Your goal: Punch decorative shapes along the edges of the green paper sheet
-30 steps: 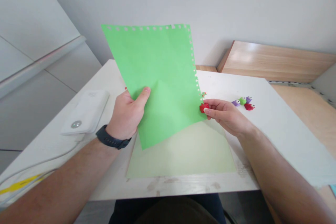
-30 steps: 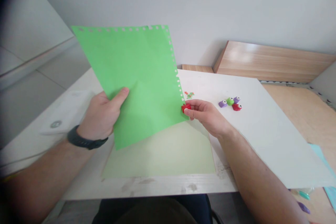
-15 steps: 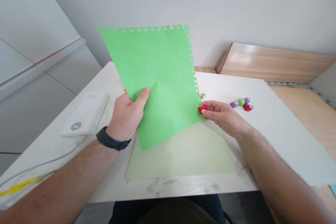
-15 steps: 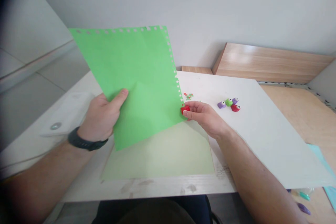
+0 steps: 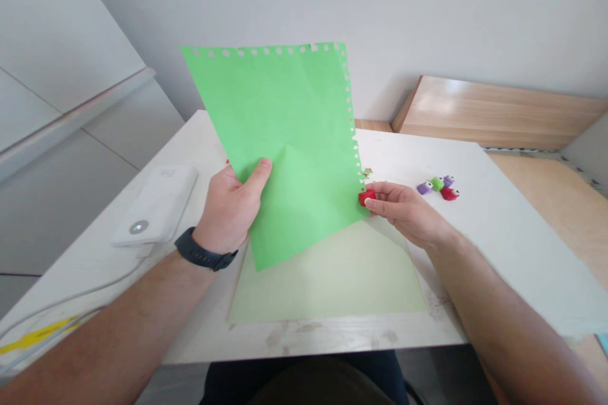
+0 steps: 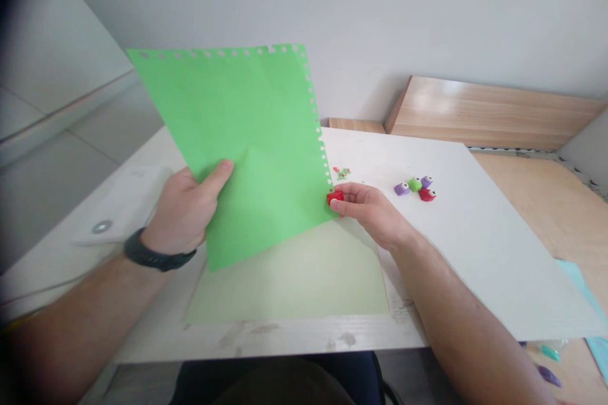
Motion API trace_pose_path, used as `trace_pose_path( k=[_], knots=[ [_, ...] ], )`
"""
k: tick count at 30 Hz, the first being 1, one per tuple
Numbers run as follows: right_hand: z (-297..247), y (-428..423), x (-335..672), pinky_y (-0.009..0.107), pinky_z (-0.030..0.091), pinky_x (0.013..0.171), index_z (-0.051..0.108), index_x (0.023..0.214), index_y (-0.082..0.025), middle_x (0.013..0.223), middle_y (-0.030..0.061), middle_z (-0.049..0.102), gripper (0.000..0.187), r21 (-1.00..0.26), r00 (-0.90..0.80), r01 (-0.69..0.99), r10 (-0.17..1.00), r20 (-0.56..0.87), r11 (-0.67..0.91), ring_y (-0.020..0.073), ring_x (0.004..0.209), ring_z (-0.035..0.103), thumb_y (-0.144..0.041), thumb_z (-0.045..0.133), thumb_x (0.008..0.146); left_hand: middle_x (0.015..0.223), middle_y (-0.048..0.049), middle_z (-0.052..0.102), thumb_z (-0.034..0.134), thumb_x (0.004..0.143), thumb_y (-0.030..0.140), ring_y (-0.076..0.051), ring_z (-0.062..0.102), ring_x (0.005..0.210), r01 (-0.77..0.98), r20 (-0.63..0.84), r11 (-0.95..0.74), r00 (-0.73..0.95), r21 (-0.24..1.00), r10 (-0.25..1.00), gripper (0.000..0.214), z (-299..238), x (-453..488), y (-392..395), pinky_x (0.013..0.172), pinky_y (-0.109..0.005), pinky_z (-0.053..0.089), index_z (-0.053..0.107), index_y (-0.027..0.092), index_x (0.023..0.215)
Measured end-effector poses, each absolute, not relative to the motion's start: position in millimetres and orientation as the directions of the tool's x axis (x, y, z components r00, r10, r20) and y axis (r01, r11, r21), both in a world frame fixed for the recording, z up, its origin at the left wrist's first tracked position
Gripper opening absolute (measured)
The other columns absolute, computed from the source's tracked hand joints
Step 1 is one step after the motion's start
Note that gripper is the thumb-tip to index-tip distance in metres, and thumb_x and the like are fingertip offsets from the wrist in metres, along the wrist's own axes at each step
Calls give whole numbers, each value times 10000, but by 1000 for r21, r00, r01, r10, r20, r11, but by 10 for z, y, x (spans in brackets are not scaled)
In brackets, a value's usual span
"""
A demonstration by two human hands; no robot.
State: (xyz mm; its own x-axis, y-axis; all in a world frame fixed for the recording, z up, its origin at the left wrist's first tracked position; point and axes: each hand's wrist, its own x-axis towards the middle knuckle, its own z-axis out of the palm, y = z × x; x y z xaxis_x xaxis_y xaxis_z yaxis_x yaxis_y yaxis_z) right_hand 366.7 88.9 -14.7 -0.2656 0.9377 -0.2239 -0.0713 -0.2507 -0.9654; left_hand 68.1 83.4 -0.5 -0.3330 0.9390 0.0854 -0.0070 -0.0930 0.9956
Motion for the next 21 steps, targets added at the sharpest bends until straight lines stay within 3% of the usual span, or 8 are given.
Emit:
trace_pose_path(
  k=[21],
  knots=[
    [-245, 876, 3654, 356, 483, 901, 788, 1062, -227, 1038, 45, 767, 351, -979, -276, -33, 943, -186, -202, 184, 922, 659, -368, 937, 778, 1185, -62, 814, 783, 877, 505, -353, 701, 1274, -10, 79, -87, -336, 996, 938, 292, 14, 701, 802, 1096, -509, 592, 808, 275, 1055]
  ],
)
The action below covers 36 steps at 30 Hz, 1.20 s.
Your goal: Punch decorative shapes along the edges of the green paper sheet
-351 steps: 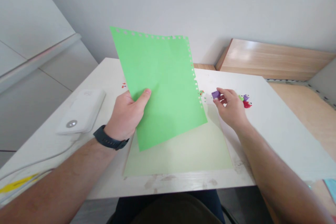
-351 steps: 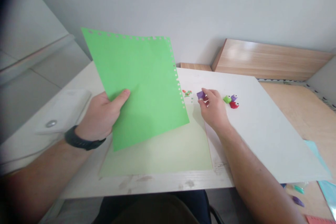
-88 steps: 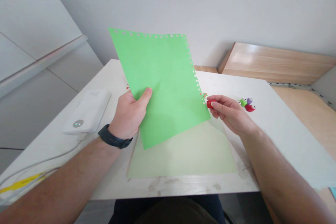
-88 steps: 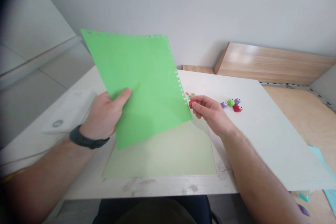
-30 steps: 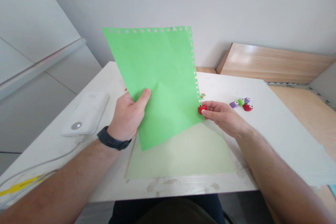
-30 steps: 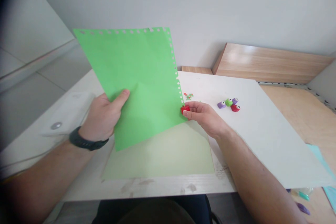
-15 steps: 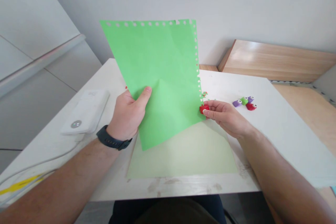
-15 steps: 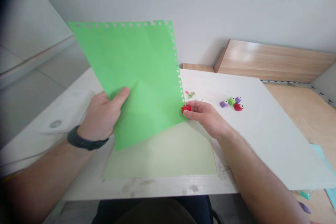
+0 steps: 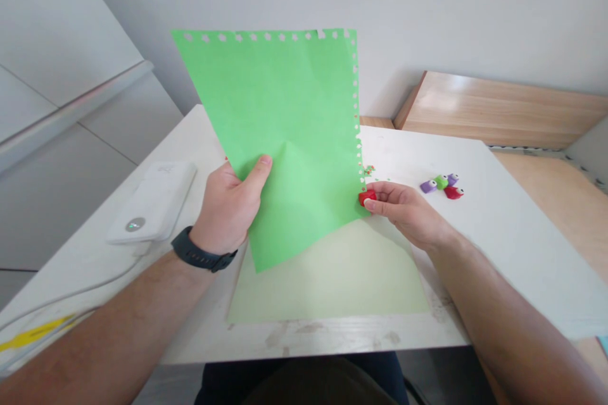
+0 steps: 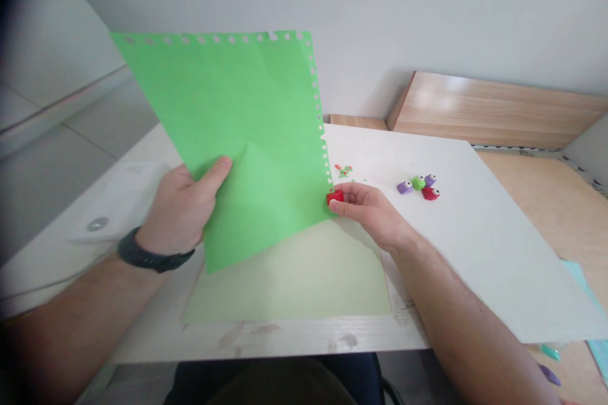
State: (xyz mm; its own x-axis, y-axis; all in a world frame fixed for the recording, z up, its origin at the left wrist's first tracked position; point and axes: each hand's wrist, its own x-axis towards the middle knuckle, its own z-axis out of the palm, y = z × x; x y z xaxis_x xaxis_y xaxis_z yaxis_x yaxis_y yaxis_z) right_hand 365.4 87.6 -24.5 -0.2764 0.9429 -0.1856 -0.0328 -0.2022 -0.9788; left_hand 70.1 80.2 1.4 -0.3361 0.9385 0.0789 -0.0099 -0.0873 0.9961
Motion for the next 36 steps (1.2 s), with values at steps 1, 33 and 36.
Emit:
trace_pose_path(
  k=[1, 33, 36],
  knots=[
    [-244, 876, 3653, 352, 480, 903, 788, 1062, -227, 1036, 42, 766, 345, -979, -275, -39, 944, -181, -199, 181, 924, 657, -362, 935, 781, 1180, -60, 816, 784, 878, 497, -349, 707, 1264, -14, 77, -87, -335, 996, 939, 282, 13, 702, 802, 1093, -503, 594, 808, 275, 1049],
    [-233, 868, 3633, 352, 466, 891, 772, 1069, -206, 1008, 40, 753, 344, -988, -265, -19, 953, -144, -155, 176, 911, 639, -352, 921, 795, 1169, -61, 820, 801, 879, 482, -341, 700, 1282, -10, 83, -91, -324, 996, 942, 342, -15, 681, 815, 1111, -499, 584, 801, 259, 1139],
    [-233, 868, 3629, 351, 467, 898, 772, 1069, -206, 1010, 39, 753, 338, -988, -268, -20, 953, -144, -155, 175, 911, 640, -349, 917, 799, 1175, -64, 819, 810, 862, 492, -352, 704, 1275, -6, 77, -84, -337, 996, 939, 344, -24, 678, 820, 1080, -507, 606, 805, 263, 1119]
  ],
)
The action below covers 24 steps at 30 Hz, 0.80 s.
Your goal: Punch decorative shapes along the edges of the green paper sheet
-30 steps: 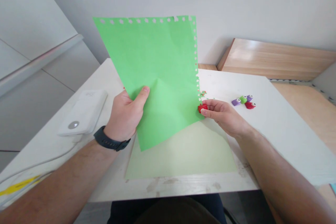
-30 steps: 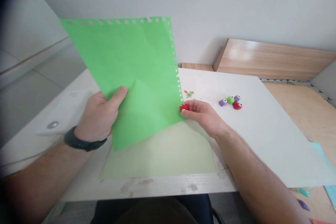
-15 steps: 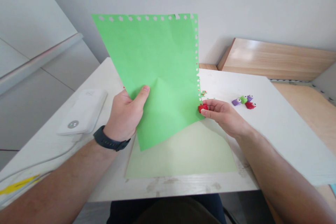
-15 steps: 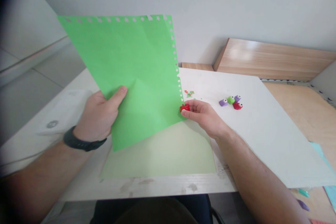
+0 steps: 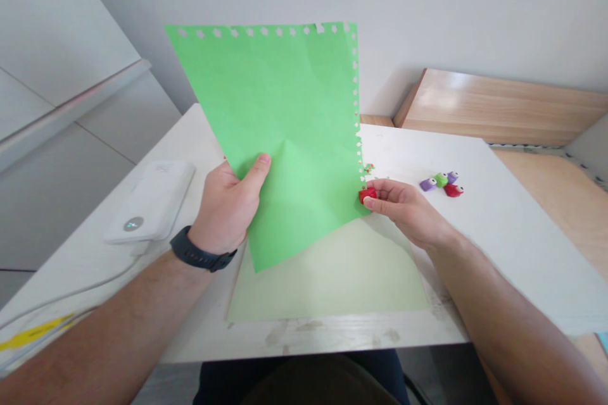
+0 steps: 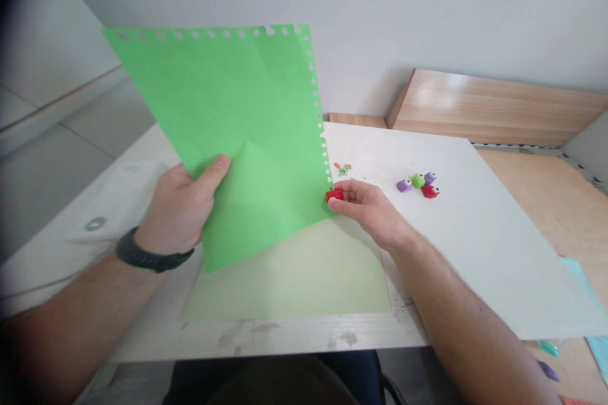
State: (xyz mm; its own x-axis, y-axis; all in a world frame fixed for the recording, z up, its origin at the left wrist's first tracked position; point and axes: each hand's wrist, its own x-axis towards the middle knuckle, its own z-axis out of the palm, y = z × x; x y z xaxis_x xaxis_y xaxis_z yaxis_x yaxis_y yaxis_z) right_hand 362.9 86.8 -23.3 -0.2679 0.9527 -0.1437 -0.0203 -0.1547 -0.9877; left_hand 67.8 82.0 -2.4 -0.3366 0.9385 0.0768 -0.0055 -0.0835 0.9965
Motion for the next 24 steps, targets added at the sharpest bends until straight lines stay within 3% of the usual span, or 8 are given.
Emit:
trace_pose_path(
  k=[15, 24],
  knots=[
    [-241, 868, 3629, 348, 467, 889, 769, 1062, -208, 995, 36, 751, 338, -990, -265, -13, 955, -131, -140, 172, 901, 640, -353, 918, 796, 1169, -50, 819, 802, 871, 470, -335, 703, 1281, -11, 67, -75, -335, 997, 940, 283, 19, 708, 799, 1085, -488, 608, 802, 269, 1071],
    [-210, 857, 3581, 365, 484, 870, 763, 1027, -206, 968, 44, 752, 338, -991, -245, 11, 960, -133, -135, 184, 873, 644, -361, 925, 775, 1169, -54, 819, 787, 893, 479, -340, 684, 1307, 1, 109, -115, -330, 993, 938, 300, -9, 699, 803, 1169, -530, 533, 807, 258, 1095]
  ],
)
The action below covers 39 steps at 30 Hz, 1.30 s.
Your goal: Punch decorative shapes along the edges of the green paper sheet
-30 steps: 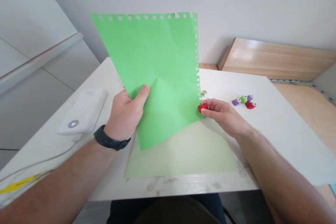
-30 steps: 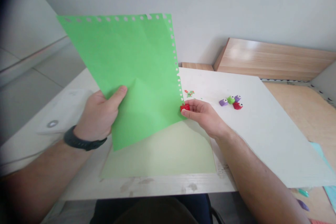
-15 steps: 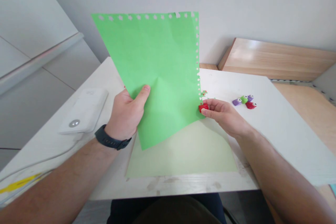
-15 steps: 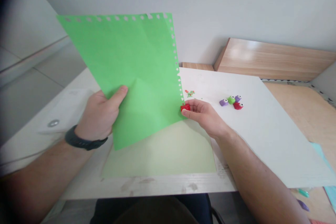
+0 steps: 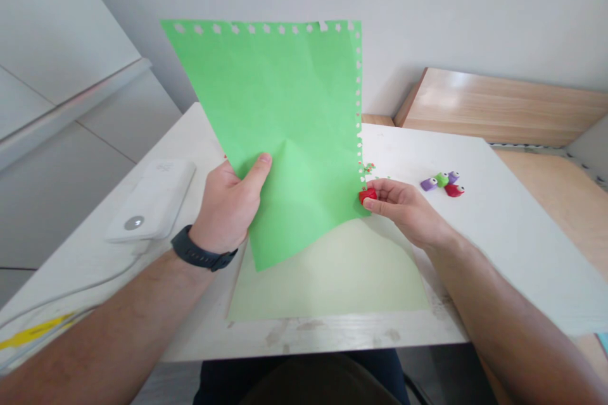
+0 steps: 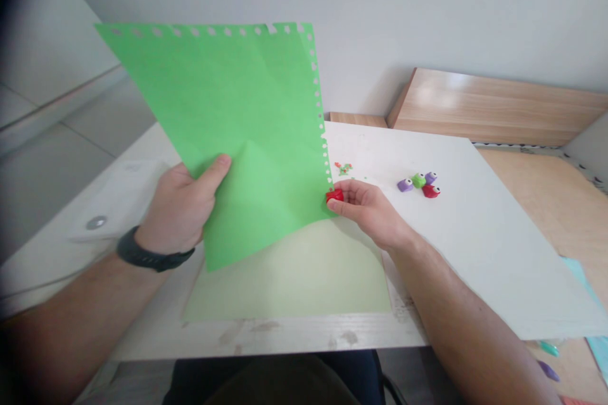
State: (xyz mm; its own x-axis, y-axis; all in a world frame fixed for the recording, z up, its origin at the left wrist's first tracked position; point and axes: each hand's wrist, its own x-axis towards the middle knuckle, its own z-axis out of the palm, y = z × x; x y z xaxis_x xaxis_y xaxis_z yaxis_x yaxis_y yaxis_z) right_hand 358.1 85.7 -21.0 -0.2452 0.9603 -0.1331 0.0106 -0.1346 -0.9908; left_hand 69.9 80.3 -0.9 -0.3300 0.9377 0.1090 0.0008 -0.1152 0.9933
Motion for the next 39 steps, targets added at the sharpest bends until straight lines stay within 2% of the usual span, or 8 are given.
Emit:
trace_pose_path(
  k=[6, 11, 24, 31, 39],
  knots=[
    [-196, 851, 3549, 359, 474, 841, 753, 1001, -203, 932, 38, 738, 334, -993, -240, 23, 964, -117, -115, 180, 850, 631, -364, 925, 765, 1170, -54, 819, 788, 891, 487, -333, 722, 1241, -24, 65, -76, -308, 997, 949, 309, -16, 687, 805, 1108, -502, 584, 805, 273, 1113],
    [-228, 872, 3548, 345, 447, 809, 741, 993, -203, 891, 21, 715, 324, -994, -212, 35, 971, -107, -102, 171, 819, 604, -354, 912, 762, 1202, -52, 811, 782, 908, 463, -317, 690, 1300, -10, 108, -117, -314, 993, 943, 282, -18, 693, 806, 1167, -485, 539, 807, 260, 1102],
    [-237, 883, 3526, 341, 422, 786, 703, 970, -217, 854, 2, 671, 280, -992, -198, 90, 975, -104, -88, 179, 801, 570, -347, 856, 775, 1194, -79, 811, 778, 905, 466, -330, 658, 1345, 6, 101, -104, -310, 995, 945, 293, -33, 707, 810, 1163, -507, 538, 811, 244, 1092],
    [-255, 905, 3526, 339, 410, 777, 685, 977, -212, 848, -3, 659, 304, -992, -196, 104, 976, -93, -74, 176, 792, 559, -375, 844, 774, 1229, -44, 804, 787, 896, 495, -330, 640, 1371, 11, 99, -101, -299, 995, 949, 292, -50, 690, 817, 1208, -513, 499, 815, 280, 1092],
    [-291, 920, 3525, 339, 390, 767, 677, 979, -215, 840, -10, 650, 295, -987, -196, 151, 977, -85, -55, 174, 783, 548, -383, 826, 787, 1252, -66, 797, 795, 881, 486, -349, 662, 1339, 18, 89, -88, -322, 996, 943, 310, -38, 706, 819, 1130, -515, 568, 817, 259, 1091]
  ],
)
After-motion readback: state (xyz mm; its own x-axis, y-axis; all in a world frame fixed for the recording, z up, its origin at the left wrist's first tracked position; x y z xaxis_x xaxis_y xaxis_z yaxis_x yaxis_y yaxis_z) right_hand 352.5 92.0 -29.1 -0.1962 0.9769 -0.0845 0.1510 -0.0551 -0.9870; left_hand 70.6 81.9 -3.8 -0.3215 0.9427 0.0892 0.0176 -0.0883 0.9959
